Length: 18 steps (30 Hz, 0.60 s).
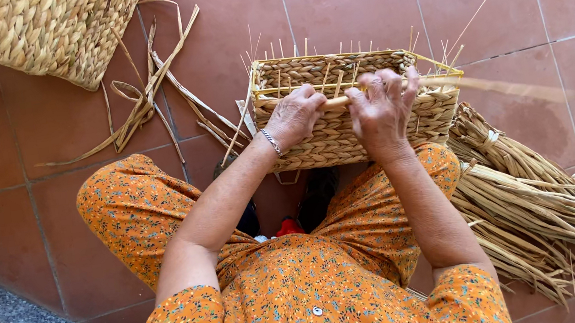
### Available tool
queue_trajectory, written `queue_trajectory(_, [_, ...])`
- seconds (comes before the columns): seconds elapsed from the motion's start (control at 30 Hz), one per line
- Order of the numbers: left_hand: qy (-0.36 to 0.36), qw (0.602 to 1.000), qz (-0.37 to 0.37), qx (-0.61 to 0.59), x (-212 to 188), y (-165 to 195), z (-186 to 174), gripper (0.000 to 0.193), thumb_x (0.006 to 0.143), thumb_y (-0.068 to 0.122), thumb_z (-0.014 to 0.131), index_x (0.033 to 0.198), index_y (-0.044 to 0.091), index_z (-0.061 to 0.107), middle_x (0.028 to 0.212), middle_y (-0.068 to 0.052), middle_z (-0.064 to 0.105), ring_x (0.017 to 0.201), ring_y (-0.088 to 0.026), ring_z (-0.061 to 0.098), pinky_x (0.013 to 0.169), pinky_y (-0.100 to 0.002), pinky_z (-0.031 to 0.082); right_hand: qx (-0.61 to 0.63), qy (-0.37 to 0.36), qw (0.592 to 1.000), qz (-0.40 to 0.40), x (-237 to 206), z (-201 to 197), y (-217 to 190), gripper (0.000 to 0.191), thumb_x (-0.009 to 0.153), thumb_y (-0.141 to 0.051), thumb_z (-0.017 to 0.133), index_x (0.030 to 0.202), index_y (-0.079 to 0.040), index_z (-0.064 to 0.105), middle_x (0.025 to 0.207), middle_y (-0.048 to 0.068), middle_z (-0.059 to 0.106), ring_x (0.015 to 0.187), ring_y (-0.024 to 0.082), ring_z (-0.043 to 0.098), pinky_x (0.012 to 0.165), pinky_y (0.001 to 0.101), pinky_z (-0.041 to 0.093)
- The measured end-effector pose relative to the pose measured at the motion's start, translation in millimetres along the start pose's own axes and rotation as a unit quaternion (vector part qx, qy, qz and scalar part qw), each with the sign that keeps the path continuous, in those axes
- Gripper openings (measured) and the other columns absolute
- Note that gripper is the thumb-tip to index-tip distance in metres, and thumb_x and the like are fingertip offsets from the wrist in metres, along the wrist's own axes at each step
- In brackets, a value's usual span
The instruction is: The person sits on the tiled floor weaving a rectangular water-hyacinth basket around a frame. They tuck and weave strands along the rim, rotate the basket to reach different sides, pull new strands from a bundle beside them, and press the weave tight by hand.
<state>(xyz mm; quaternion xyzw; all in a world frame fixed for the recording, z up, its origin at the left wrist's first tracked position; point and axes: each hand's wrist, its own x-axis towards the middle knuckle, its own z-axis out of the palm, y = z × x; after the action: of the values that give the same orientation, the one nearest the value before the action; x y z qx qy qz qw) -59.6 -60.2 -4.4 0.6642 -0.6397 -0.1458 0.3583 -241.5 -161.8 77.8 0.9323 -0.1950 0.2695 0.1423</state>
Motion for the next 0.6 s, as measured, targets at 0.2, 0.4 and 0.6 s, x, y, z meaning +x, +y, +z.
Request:
queue_trajectory(0.2, [0.056, 0.974, -0.178, -0.127, 5.2, -3.4, 3.7, 0.016, 0.096, 0.012, 0.069, 0.105, 0.005, 0.058, 0.081, -0.014, 0.067, 0.080, -0.033, 0.069, 0.072, -0.046, 0.054, 0.104, 0.042, 0.993, 0.022, 7.0, 0.9, -27.6, 0.012, 0.093, -0.021, 0.080, 0.103, -0.019, 0.073, 0.098, -0.002, 0.064, 0.098, 0.024, 0.060, 0.091, 0.0461, 0.041])
queue_trajectory(0.4, [0.055, 0.979, -0.116, -0.160, 3.0, -6.4, -5.4, 0.017, 0.089, 0.003, 0.068, 0.103, 0.005, 0.059, 0.078, -0.014, 0.069, 0.071, -0.027, 0.070, 0.066, -0.042, 0.056, 0.452, -0.238, 0.788, 0.344, 29.9, 56.5, -18.1, 0.028, 0.099, -0.014, 0.072, 0.127, -0.011, 0.068, 0.074, 0.014, 0.063, 0.056, 0.027, 0.056, 0.055, 0.0388, 0.044])
queue_trajectory(0.6, [0.130, 0.956, -0.154, -0.215, -0.6, 4.2, -4.3, 0.025, 0.088, 0.008, 0.071, 0.106, 0.006, 0.053, 0.080, -0.008, 0.071, 0.077, -0.022, 0.076, 0.067, -0.036, 0.059, 0.422, -0.013, 0.894, 0.152, -7.2, 30.6, -33.7, 0.009, 0.097, 0.000, 0.073, 0.103, -0.004, 0.068, 0.096, 0.011, 0.070, 0.083, 0.026, 0.069, 0.075, 0.0361, 0.057])
